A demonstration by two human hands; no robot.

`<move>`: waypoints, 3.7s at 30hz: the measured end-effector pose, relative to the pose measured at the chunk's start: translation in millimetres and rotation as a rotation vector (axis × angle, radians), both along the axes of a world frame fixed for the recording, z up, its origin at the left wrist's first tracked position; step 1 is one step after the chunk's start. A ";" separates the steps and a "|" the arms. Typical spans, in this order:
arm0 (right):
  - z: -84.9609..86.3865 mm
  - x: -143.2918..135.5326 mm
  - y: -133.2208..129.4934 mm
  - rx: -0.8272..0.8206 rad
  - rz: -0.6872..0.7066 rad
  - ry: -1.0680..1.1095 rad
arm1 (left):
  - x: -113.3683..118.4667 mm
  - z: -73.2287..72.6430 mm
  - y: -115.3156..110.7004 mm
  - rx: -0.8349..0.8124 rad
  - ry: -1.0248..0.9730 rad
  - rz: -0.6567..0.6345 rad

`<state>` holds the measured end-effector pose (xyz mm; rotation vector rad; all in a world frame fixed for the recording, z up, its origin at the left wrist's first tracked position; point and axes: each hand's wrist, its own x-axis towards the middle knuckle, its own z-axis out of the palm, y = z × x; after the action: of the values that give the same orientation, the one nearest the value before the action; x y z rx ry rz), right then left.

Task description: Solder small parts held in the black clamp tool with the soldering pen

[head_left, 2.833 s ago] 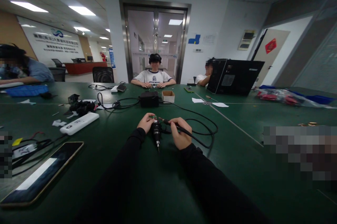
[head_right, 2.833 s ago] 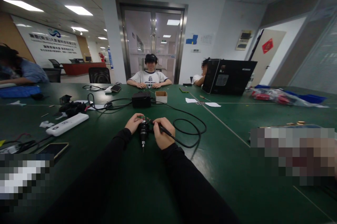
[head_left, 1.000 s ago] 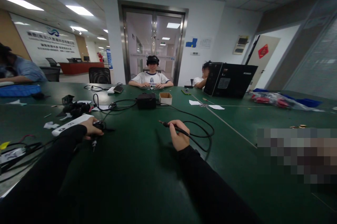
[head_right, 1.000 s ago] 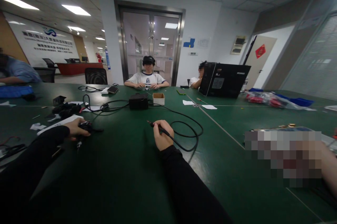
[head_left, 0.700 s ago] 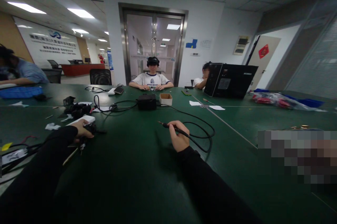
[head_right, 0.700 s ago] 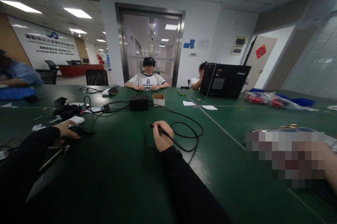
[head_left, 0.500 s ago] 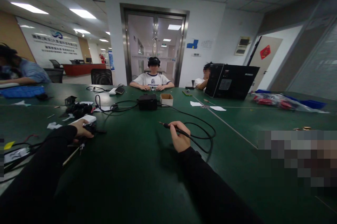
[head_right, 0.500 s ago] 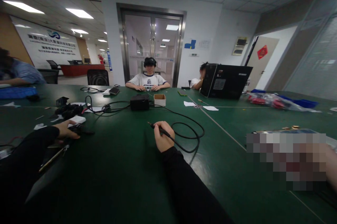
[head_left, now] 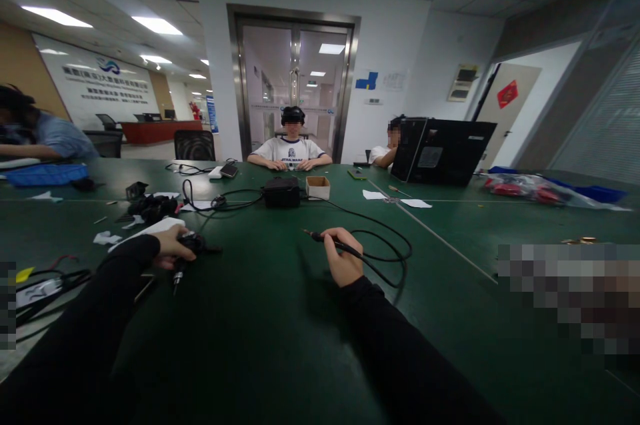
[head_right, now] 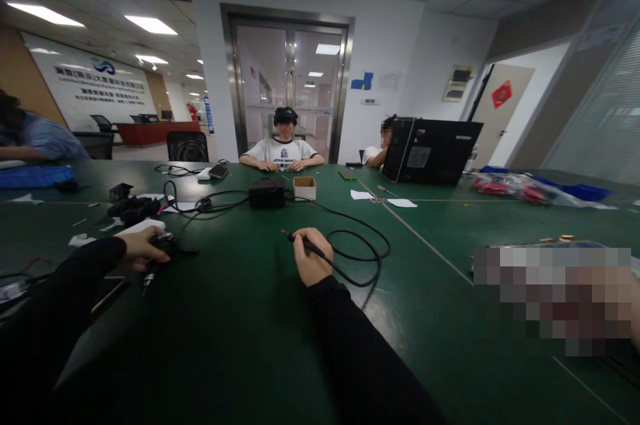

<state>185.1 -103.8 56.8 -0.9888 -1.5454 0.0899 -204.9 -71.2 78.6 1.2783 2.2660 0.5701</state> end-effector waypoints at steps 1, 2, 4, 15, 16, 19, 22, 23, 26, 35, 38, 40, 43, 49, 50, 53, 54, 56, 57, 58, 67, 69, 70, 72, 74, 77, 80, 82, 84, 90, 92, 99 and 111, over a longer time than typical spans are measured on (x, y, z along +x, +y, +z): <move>-0.3 0.0 0.4 0.003 -0.003 0.002 | 9.2 1.9 1.9 -0.057 -0.086 -0.065; -0.6 0.0 0.8 0.005 -0.009 0.004 | 20.3 3.0 3.7 -0.083 -0.139 -0.122; -1.1 0.2 1.6 0.010 -0.019 0.007 | 47.6 2.5 6.9 -0.036 -0.150 -0.194; 0.3 1.0 3.2 0.052 -0.048 0.046 | 198.1 -11.2 16.0 0.015 -0.219 -0.458; 0.2 1.0 3.5 0.053 -0.050 0.043 | 205.0 -11.8 15.3 0.019 -0.234 -0.476; -0.6 0.4 4.4 0.045 -0.042 0.026 | 215.0 -12.5 13.2 0.014 -0.263 -0.516; -2.3 -0.9 6.0 0.029 -0.019 0.049 | 210.9 -12.2 16.0 -0.024 -0.304 -0.520; -3.2 -1.5 6.8 0.020 -0.010 0.066 | 208.1 -12.6 18.9 -0.034 -0.308 -0.501; -6.3 -2.9 9.1 -0.040 0.043 0.112 | 201.6 -17.7 32.6 -0.010 -0.280 -0.408; -2.7 -6.7 5.2 -0.194 0.087 0.157 | 208.8 -48.6 48.5 0.310 -0.145 -0.445; -0.3 -9.1 3.1 -0.165 0.083 0.134 | 206.8 -53.5 47.3 0.339 -0.183 -0.428; 0.6 -10.7 1.8 -0.135 0.085 0.133 | 205.3 -56.8 48.8 0.381 -0.215 -0.416; 2.2 -12.4 -1.5 -0.106 0.091 0.129 | 204.3 -62.3 52.3 0.440 -0.289 -0.422; 7.4 -12.6 -10.0 -0.040 0.077 0.042 | 205.1 -68.3 54.6 0.524 -0.389 -0.407; 8.0 -12.7 -11.0 -0.036 0.082 0.023 | 205.2 -68.6 54.6 0.531 -0.403 -0.405; 9.2 -13.4 -13.1 -0.024 0.090 -0.019 | 205.2 -68.7 54.4 0.541 -0.442 -0.411; 9.5 -13.8 -13.4 -0.019 0.091 -0.024 | 205.2 -68.6 54.3 0.543 -0.452 -0.413; 9.9 -14.3 -13.8 -0.008 0.090 -0.027 | 205.2 -68.4 54.2 0.545 -0.465 -0.412; 10.0 -14.4 -13.9 -0.004 0.091 -0.029 | 205.2 -68.3 54.1 0.546 -0.470 -0.410; 10.1 -14.4 -13.9 -0.002 0.094 -0.032 | 205.2 -68.3 54.0 0.548 -0.474 -0.407; 7.6 -13.9 -13.3 0.011 0.110 -0.070 | 203.5 -73.1 57.0 0.615 -0.611 -0.470; 7.6 -14.0 -13.0 0.017 0.114 -0.067 | 203.8 -73.9 58.0 0.630 -0.642 -0.461; 7.7 -14.0 -13.0 0.021 0.116 -0.067 | 204.0 -74.2 58.3 0.635 -0.654 -0.456; 8.0 -14.0 -13.0 0.024 0.116 -0.066 | 204.4 -74.8 58.9 0.642 -0.672 -0.447; 8.3 -14.0 -13.2 0.023 0.108 -0.063 | 204.5 -75.6 59.3 0.646 -0.680 -0.440; 8.4 -13.9 -13.5 0.022 0.097 -0.054 | 204.0 -76.8 60.4 0.643 -0.669 -0.435; 7.9 -13.4 -13.4 0.019 0.101 -0.052 | 203.2 -77.7 61.3 0.643 -0.668 -0.438; 7.5 -13.1 -13.3 0.016 0.106 -0.052 | 202.9 -77.6 61.3 0.647 -0.675 -0.439; 7.5 -13.0 -13.2 0.017 0.111 -0.051 | 202.9 -76.9 60.7 0.644 -0.678 -0.439; 8.5 -12.6 -13.5 0.030 0.118 -0.045 | 204.2 -73.4 57.7 0.637 -0.690 -0.438; 8.1 -12.4 -13.4 0.028 0.118 -0.046 | 204.2 -73.4 57.8 0.632 -0.695 -0.438; 7.5 -12.9 -12.7 0.042 0.118 -0.042 | 202.7 -76.9 61.6 0.637 -0.708 -0.446; 9.4 -12.1 -14.3 0.029 0.105 -0.045 | 203.1 -76.8 61.3 0.640 -0.715 -0.456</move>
<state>172.9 -118.1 66.2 -0.8917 -1.6355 0.1194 -1.8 -10.0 1.8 1.4829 1.1880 1.3701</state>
